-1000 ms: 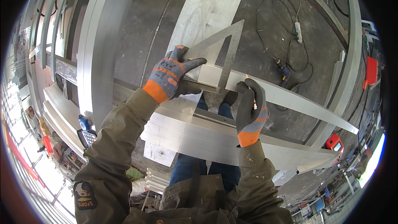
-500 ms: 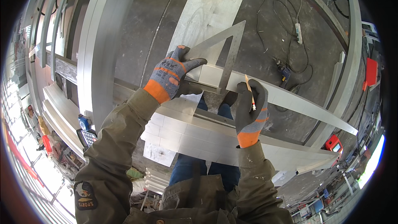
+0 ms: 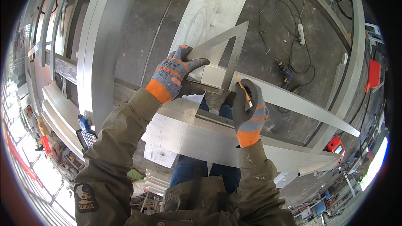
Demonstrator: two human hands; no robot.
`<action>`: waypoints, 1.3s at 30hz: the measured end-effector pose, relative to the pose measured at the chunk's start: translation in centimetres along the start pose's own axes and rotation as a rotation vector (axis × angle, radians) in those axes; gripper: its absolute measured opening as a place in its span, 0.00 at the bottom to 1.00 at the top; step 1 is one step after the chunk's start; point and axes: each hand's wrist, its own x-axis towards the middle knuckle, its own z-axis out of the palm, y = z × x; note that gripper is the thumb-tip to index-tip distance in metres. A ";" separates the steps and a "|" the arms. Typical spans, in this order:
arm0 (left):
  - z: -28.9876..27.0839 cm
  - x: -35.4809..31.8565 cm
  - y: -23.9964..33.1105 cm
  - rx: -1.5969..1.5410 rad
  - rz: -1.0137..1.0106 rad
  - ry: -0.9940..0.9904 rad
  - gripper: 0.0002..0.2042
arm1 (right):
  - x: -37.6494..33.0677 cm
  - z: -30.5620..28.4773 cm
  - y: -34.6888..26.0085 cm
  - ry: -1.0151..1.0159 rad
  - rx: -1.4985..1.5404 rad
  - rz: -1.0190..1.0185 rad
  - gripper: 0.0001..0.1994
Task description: The person uses a set square and a pencil to mark straight lines on a long white metal profile. They repeatedly reposition the set square along the profile and draw lines, then lift and reposition the profile to continue marking additional lines.
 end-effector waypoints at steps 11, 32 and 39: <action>-0.1 0.1 0.0 0.007 0.000 -0.013 0.37 | 0.1 0.0 -0.2 -0.080 -0.055 -0.008 0.13; 2.2 -0.1 4.5 0.244 0.032 0.107 0.45 | -1.0 -5.7 1.2 0.145 0.025 0.236 0.07; 3.3 0.9 5.7 0.206 -0.014 0.051 0.43 | -0.6 -6.1 1.8 0.136 0.036 0.277 0.07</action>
